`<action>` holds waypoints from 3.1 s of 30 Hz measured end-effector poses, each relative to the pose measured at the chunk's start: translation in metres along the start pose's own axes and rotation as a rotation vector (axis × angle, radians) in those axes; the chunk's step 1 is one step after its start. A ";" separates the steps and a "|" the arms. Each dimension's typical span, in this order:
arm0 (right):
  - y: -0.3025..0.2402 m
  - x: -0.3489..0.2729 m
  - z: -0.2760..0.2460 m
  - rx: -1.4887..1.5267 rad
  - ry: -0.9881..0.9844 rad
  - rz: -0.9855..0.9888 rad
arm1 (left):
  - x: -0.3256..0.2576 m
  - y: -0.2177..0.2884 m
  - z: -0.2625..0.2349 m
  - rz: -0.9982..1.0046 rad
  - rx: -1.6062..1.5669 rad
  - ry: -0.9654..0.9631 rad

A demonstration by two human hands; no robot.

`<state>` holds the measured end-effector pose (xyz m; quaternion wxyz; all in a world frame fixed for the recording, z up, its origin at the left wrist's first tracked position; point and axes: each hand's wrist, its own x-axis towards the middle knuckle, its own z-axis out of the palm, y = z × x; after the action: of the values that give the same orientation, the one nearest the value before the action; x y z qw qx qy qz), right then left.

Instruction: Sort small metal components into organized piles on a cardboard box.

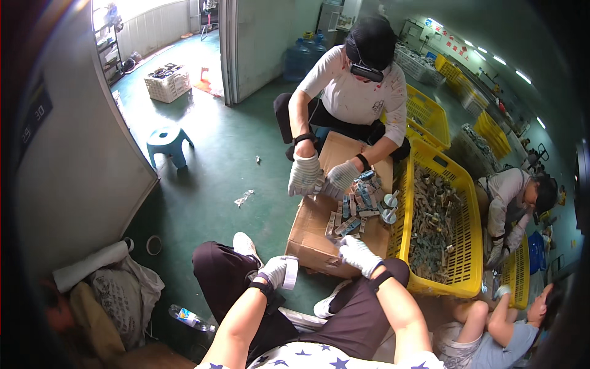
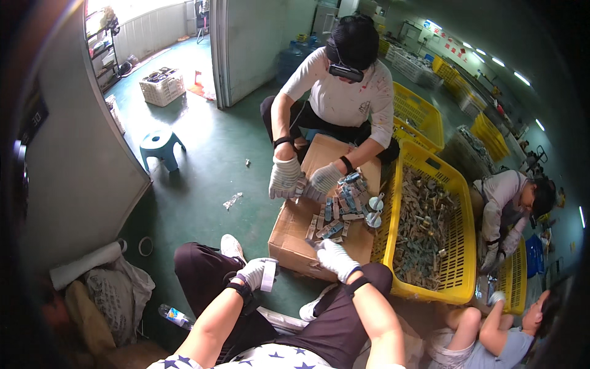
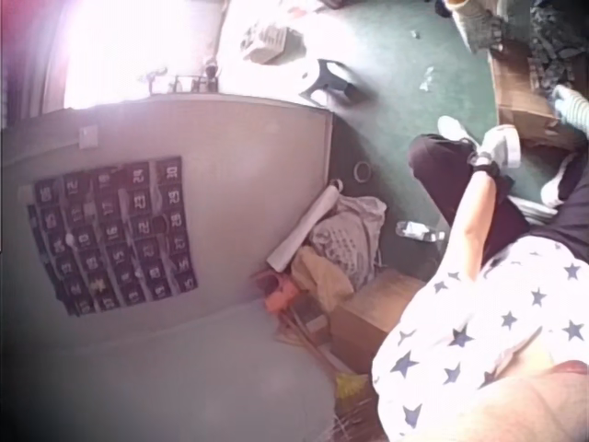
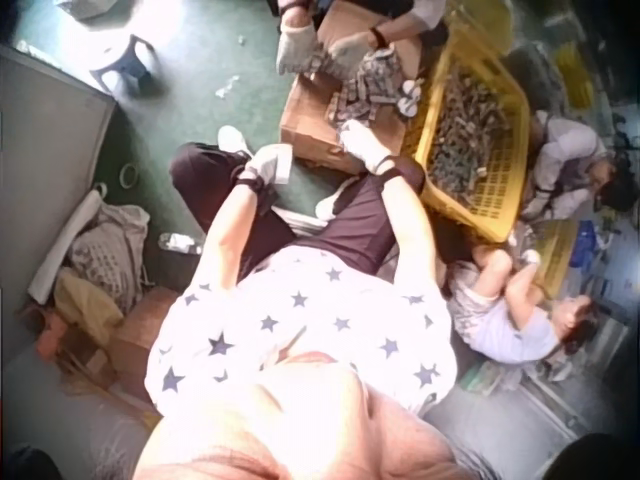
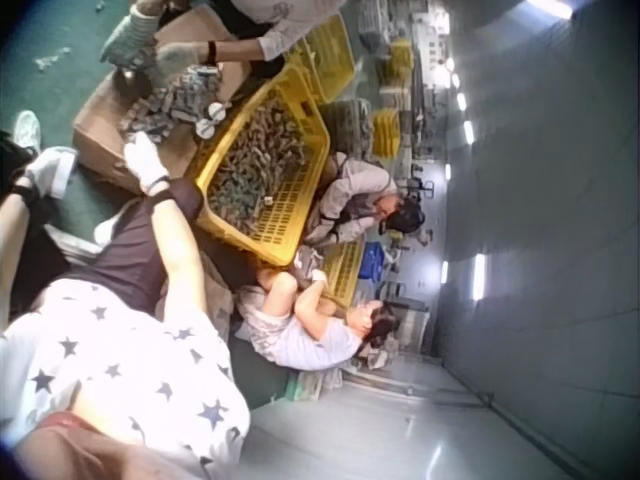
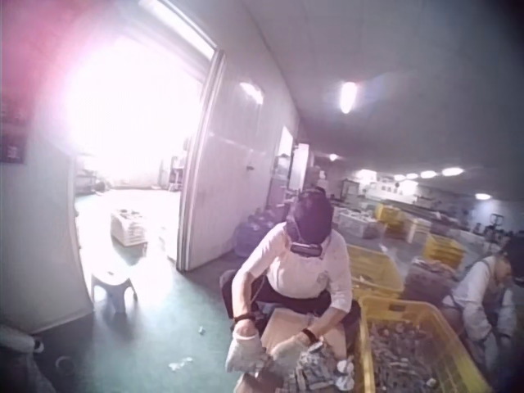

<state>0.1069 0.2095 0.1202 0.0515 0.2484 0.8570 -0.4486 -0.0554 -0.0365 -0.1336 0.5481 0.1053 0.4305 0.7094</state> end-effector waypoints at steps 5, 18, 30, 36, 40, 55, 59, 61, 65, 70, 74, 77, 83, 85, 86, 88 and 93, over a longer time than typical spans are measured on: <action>0.021 -0.003 0.033 0.017 0.120 0.036 | -0.004 0.018 0.050 0.055 0.293 0.012; 0.051 -0.012 0.037 0.085 0.395 0.128 | -0.019 0.058 0.104 -0.269 -0.036 0.103; 0.044 -0.009 0.046 -0.069 0.318 0.109 | -0.009 0.133 0.165 -0.097 0.175 0.065; 0.037 -0.008 0.044 -0.035 0.323 0.134 | -0.026 0.117 0.141 -0.115 0.002 0.208; 0.030 -0.012 0.039 -0.057 0.313 0.129 | -0.027 0.116 0.141 -0.101 0.018 0.148; -0.049 0.011 0.054 -0.706 0.073 -0.155 | -0.037 0.104 0.138 -0.061 0.124 0.265; -0.060 0.027 0.065 -0.795 0.006 -0.134 | -0.036 0.103 0.139 -0.068 0.133 0.271; -0.065 0.034 0.070 -0.847 -0.023 -0.138 | -0.034 0.100 0.138 -0.040 0.122 0.275; -0.067 0.044 0.081 -0.924 -0.027 -0.199 | -0.033 0.097 0.136 0.005 0.132 0.294; -0.060 0.044 0.087 -0.935 0.038 -0.215 | -0.040 0.087 0.129 -0.108 0.239 0.275; -0.045 0.021 0.084 -0.834 0.080 -0.284 | -0.039 0.083 0.119 -0.113 0.165 0.344; -0.026 -0.008 0.065 -0.754 0.025 -0.188 | -0.043 0.094 0.129 -0.093 0.150 0.357; 0.001 -0.033 -0.032 -0.842 0.314 0.134 | -0.052 0.130 0.161 0.023 0.057 0.217; -0.006 -0.046 -0.050 -0.826 0.544 0.025 | -0.056 0.146 0.182 0.097 0.067 0.183; -0.008 -0.048 -0.054 -0.776 0.665 -0.032 | -0.055 0.156 0.196 0.165 0.062 0.143; -0.013 -0.042 -0.041 -0.468 0.599 -0.125 | -0.065 0.186 0.224 0.135 0.118 0.102; -0.067 -0.056 -0.012 0.646 -0.112 -0.231 | -0.063 0.219 0.253 0.159 0.095 -0.005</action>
<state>0.1253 0.1663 0.1949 -0.0337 0.1281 0.6891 -0.7125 -0.0247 0.0279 0.1989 0.4855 0.1667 0.4524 0.7293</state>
